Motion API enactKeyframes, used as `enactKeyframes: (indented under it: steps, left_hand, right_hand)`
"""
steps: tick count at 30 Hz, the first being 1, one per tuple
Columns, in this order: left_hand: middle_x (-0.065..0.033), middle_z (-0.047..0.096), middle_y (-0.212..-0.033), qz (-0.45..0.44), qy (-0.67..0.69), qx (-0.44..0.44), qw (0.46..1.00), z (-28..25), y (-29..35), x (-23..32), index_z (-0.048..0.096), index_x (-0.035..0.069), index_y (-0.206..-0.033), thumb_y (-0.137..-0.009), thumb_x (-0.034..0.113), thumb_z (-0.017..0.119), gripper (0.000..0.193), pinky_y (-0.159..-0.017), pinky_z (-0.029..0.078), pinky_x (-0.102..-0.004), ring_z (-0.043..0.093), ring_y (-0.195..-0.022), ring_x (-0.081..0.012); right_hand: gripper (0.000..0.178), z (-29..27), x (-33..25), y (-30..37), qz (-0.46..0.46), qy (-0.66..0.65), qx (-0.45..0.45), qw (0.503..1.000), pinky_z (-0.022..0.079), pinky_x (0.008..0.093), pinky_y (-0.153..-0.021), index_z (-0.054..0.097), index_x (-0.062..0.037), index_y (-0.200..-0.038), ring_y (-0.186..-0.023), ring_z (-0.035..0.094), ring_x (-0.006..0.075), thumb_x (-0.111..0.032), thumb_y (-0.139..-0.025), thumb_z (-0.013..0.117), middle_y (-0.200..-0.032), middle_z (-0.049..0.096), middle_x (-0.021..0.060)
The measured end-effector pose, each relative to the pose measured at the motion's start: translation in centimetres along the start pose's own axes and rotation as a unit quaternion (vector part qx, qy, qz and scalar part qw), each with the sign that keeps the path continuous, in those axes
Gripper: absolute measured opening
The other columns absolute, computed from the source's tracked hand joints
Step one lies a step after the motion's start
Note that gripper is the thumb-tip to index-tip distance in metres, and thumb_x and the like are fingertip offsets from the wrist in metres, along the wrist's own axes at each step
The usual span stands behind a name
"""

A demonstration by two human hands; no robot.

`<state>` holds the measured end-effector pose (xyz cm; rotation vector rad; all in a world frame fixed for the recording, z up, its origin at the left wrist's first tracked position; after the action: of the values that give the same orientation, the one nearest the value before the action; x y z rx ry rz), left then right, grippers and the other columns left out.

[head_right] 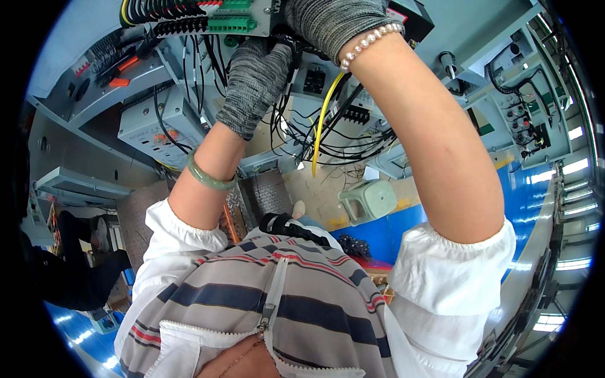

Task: The person retrieves tools from a helmet and then works inside an open electrical cabinet, stripping wire ends and inserting them into terminal blocks. The person repeatedly handles wires and uses a wire stripper while another person works nearby.

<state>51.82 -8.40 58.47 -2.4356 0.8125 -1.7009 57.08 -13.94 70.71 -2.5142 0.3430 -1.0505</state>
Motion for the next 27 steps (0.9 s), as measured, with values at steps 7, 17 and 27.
enactKeyframes:
  steps: [7,17,27]
  left_hand:
    - [-0.0136,0.063,-0.073,0.024,0.008,-0.020,0.999,-0.3,1.0,-0.7,0.063,0.000,-0.087,-0.084,0.029,0.053,0.031,-0.063,0.048,-0.0323,0.061,-0.067,-0.0236]
    - [-0.0181,0.062,-0.090,-0.052,0.113,-0.055,0.991,0.2,-0.4,-0.2,0.059,-0.001,-0.094,-0.079,0.030,0.055,0.034,-0.079,0.046,-0.0369,0.059,-0.084,-0.0300]
    - [-0.0173,0.063,-0.086,-0.060,0.108,-0.053,0.991,0.2,-0.6,-0.2,0.059,-0.001,-0.093,-0.078,0.026,0.057,0.031,-0.079,0.047,-0.0356,0.060,-0.083,-0.0285]
  right_hand:
    - [0.032,1.1,0.9,-0.3,-0.018,0.026,-0.005,0.999,0.041,0.0392,-0.073,0.066,-0.0107,-0.084,-0.080,0.060,0.0249,-0.039,-0.078,0.052,-0.079,0.064,0.0091]
    - [0.022,2.2,1.5,0.5,-0.114,-0.052,0.059,0.990,0.044,0.0388,-0.080,0.065,-0.0147,-0.097,-0.083,0.057,0.0235,-0.028,-0.081,0.057,-0.080,0.061,0.0054]
    - [0.017,2.9,2.0,0.9,-0.160,-0.182,0.087,0.966,0.045,0.0347,-0.080,0.067,-0.0134,-0.094,-0.081,0.057,0.0224,-0.016,-0.078,0.062,-0.080,0.063,0.0071]
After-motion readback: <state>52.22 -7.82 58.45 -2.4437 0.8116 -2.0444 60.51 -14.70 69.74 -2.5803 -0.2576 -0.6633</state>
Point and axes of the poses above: each hand's wrist, its own y-axis away from the middle knuckle, its own z-axis out of the palm, x = y × z, the point moved 1 cm from there along -y, towards the middle knuckle
